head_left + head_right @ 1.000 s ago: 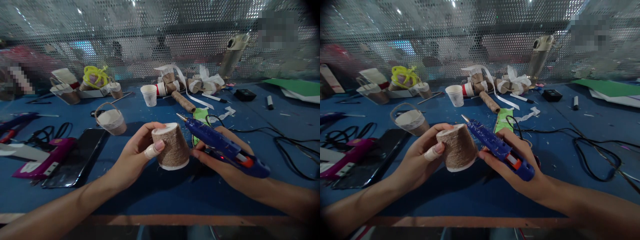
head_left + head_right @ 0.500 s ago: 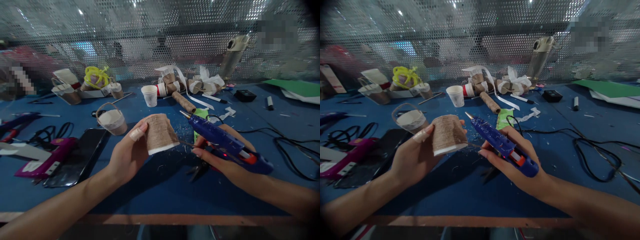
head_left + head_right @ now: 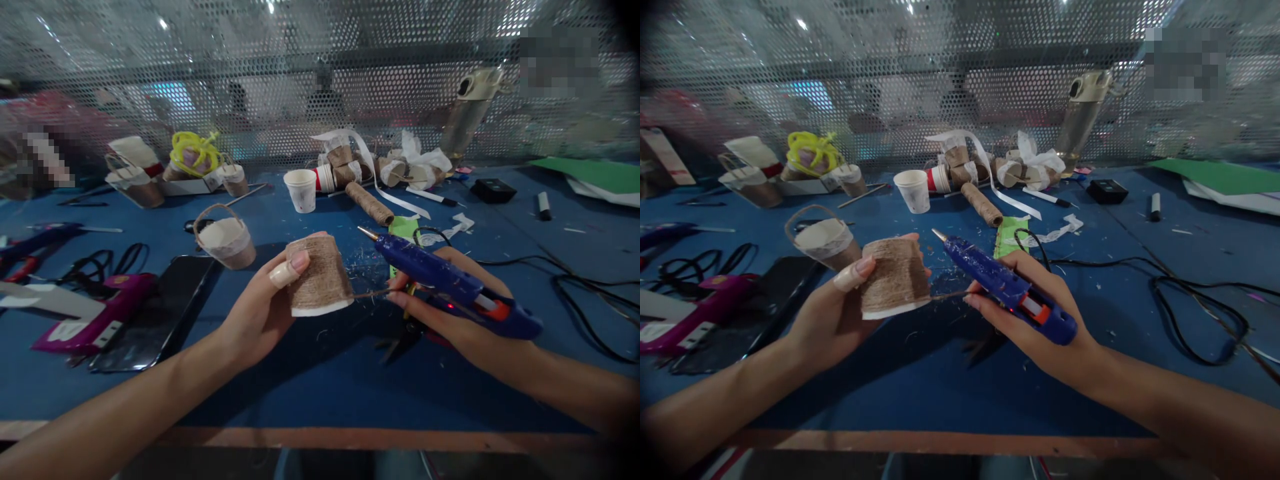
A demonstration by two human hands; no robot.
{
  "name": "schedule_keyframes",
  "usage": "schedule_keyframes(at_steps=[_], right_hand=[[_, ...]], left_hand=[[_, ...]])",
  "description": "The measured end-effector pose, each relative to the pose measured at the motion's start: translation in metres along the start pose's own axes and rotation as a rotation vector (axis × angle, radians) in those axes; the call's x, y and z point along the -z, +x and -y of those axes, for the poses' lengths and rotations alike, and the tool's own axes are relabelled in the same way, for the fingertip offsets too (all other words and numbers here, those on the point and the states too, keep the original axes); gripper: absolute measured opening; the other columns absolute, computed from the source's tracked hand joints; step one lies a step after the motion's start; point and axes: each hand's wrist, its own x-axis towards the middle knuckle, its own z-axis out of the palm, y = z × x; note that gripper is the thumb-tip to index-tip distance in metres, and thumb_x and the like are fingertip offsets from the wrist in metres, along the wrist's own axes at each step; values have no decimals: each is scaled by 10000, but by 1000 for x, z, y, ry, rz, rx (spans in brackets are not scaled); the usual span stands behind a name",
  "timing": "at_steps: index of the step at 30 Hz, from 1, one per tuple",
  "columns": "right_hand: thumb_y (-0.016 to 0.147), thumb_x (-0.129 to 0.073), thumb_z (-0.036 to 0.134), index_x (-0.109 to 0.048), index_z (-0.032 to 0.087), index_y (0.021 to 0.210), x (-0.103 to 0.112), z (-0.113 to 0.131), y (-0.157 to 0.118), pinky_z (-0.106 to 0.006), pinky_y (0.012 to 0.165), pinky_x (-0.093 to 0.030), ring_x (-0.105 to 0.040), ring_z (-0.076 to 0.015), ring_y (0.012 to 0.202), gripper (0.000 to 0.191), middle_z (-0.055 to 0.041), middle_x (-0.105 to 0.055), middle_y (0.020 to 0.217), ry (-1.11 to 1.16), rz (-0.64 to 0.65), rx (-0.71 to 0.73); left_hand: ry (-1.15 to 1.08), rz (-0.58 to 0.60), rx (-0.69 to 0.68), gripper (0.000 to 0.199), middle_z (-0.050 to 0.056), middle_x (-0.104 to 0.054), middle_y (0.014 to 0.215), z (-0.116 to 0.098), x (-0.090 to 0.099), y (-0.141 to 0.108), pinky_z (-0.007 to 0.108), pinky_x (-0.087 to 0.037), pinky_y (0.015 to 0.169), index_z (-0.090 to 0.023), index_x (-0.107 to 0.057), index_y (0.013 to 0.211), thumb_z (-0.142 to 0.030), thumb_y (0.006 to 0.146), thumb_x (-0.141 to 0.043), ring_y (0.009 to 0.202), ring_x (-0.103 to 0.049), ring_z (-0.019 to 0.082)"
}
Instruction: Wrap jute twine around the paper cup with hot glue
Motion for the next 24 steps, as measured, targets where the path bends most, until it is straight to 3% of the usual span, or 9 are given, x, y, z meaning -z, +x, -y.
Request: schedule_keyframes(at_steps=[3,7,17,24], right_hand=[[892,-817,232,-692,327,973,3,0,-1,-261,631,-623,-764,-167,795,177,46,-773,922,15,32,10],[880,-837,263,-648,319,982,4,-1,-4,-268,671,-603,-752,-161,801,221,47,-770,942,-49,73,98],[903,-811,283,-607,310,964,6,-1,-4,-287,721,-603,-749,-177,835,215,33,-754,953,-128,126,168],[885,-826,300,-617,307,965,6,-3,-5,-290,710,-587,-743,-166,793,224,41,-751,939,-121,135,171]], left_hand=[[-6,-33,-3,484,92,-799,1193,-1,-1,-1,426,-578,992,-194,-708,1298,-360,849,-780,1111,-738,311],[-48,-53,12,414,95,-794,1225,-2,-4,-1,402,-605,894,-181,-711,1271,-336,887,-738,1013,-759,287],[40,-67,-37,489,88,-751,1350,-1,2,-1,378,-552,952,-218,-723,1313,-402,862,-776,1177,-688,306],[77,-48,-17,484,125,-780,1237,0,-1,2,417,-567,947,-182,-695,1320,-425,904,-734,1081,-726,309]])
